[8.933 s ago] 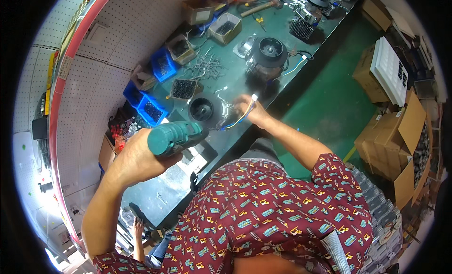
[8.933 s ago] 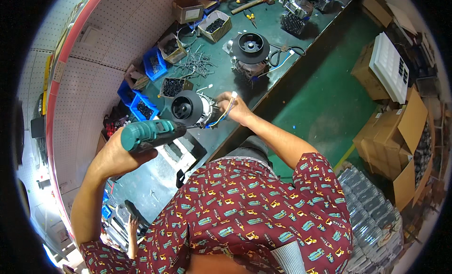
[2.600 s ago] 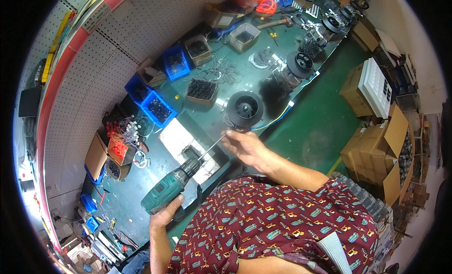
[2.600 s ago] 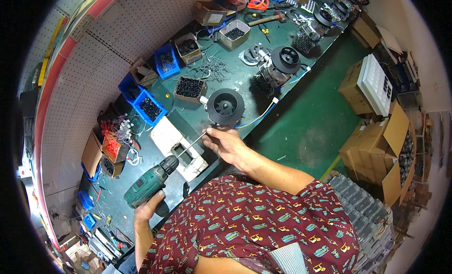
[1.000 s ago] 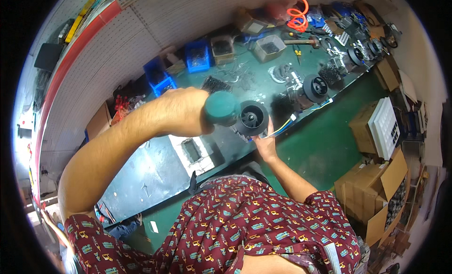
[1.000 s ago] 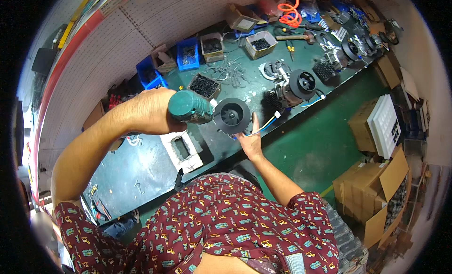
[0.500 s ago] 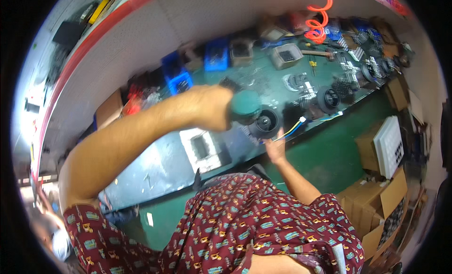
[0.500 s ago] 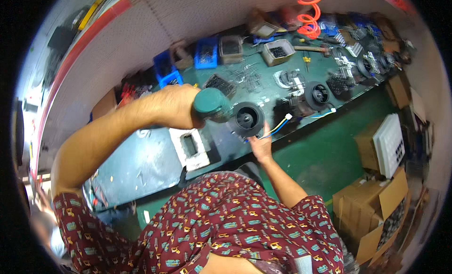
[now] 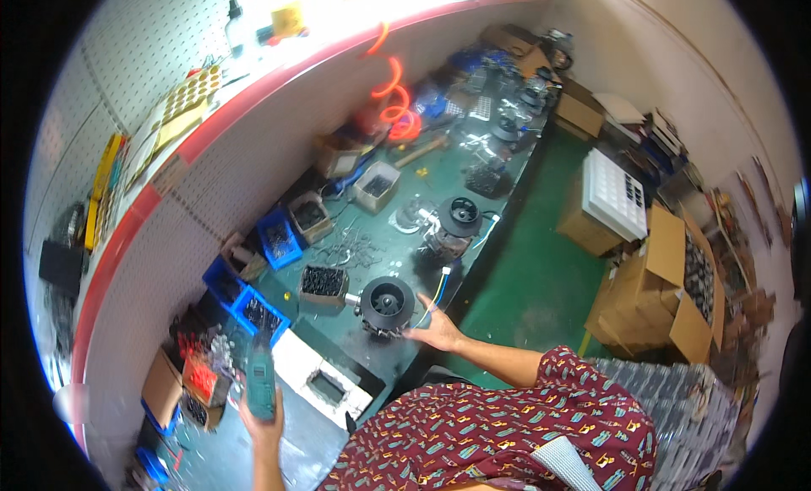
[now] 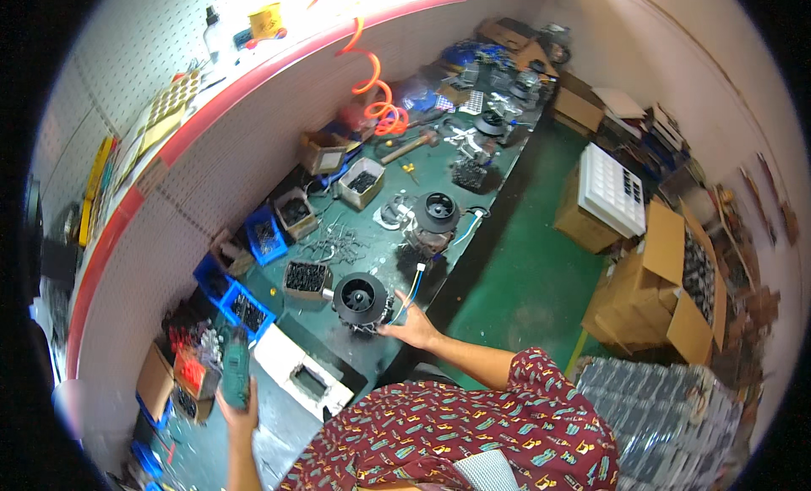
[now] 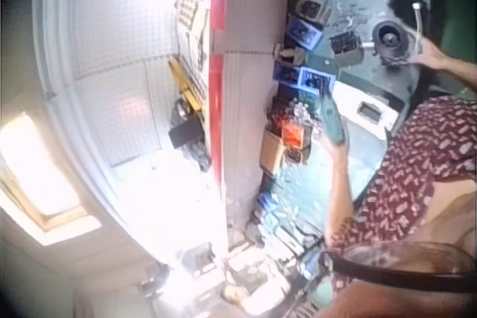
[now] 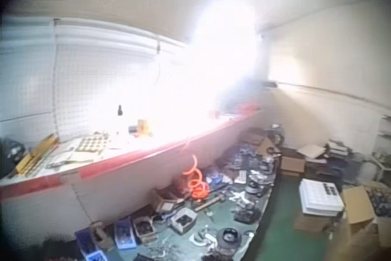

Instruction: The person assembles small electronic components on a workbench. They use a cordless drill to fasten parts onto circular housings, repeatedly pick up and place components, and organize items on the table.

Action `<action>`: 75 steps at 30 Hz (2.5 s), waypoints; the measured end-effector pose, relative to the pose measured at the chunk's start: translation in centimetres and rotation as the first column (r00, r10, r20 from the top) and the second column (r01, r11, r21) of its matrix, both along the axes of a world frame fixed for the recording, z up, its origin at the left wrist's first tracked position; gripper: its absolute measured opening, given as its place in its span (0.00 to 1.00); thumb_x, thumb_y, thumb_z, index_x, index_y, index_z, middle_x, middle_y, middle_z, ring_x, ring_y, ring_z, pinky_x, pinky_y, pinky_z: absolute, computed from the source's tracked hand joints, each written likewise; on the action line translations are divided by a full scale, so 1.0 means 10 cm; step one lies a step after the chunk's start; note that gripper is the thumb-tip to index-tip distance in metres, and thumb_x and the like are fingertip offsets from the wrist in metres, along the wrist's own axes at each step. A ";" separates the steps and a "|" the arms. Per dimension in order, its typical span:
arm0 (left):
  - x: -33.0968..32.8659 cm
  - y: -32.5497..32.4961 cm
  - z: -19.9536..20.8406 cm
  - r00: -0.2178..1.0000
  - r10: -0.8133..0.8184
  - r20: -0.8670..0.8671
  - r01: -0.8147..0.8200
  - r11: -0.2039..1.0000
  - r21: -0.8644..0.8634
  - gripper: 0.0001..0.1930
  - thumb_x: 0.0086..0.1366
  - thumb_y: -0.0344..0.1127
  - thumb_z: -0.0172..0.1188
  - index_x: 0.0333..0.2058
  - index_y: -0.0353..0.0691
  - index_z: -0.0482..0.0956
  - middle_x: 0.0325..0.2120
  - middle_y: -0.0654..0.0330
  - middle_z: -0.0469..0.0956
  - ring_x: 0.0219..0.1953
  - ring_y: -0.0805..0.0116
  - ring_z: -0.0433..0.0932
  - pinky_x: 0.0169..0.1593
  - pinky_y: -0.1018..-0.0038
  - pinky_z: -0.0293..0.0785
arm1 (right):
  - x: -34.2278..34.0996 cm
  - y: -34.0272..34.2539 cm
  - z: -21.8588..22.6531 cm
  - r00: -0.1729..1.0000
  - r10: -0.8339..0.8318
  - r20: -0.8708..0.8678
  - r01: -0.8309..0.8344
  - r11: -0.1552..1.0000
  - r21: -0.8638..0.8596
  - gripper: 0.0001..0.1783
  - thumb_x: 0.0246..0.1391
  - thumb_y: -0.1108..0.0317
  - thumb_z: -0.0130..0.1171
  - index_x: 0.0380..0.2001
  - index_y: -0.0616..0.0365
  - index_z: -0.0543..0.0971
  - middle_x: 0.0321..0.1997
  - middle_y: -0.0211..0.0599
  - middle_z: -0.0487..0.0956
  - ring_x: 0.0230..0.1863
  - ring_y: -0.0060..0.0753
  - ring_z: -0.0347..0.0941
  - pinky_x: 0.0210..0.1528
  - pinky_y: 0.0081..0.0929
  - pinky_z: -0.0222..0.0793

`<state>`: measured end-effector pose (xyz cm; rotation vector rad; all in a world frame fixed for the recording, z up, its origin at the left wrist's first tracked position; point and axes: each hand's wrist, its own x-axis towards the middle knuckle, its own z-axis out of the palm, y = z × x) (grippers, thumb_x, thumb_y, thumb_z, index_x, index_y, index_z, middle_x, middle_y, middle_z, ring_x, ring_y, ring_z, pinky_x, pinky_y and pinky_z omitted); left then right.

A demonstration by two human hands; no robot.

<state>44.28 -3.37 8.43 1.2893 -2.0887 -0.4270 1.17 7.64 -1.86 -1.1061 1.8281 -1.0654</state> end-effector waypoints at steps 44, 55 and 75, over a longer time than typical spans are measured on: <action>-7.18 -1.94 1.49 0.894 -0.411 0.181 0.445 0.866 -0.230 0.07 0.63 0.31 0.60 0.38 0.37 0.79 0.29 0.46 0.82 0.35 0.50 0.83 0.40 0.63 0.78 | -4.82 4.12 -1.63 0.759 -0.641 -0.117 0.617 0.650 0.444 0.22 0.52 0.62 0.65 0.47 0.66 0.81 0.39 0.44 0.84 0.35 0.33 0.80 0.35 0.30 0.76; -9.23 -3.87 -0.51 0.616 -0.423 0.664 0.423 0.889 0.174 0.11 0.59 0.39 0.59 0.36 0.40 0.83 0.34 0.44 0.82 0.42 0.45 0.82 0.46 0.53 0.78 | -5.78 4.24 -1.39 0.802 -0.571 0.176 0.371 0.707 0.602 0.19 0.58 0.58 0.63 0.39 0.66 0.80 0.30 0.36 0.81 0.28 0.29 0.76 0.30 0.32 0.72; -10.59 -4.68 -2.02 0.456 -0.433 0.778 0.065 0.888 0.456 0.34 0.58 0.45 0.69 0.59 0.39 0.65 0.57 0.52 0.71 0.63 0.52 0.68 0.62 0.49 0.66 | -7.61 2.94 0.15 0.816 -0.552 -0.173 0.434 0.387 0.814 0.17 0.58 0.60 0.61 0.37 0.66 0.83 0.21 0.41 0.80 0.25 0.31 0.75 0.28 0.32 0.71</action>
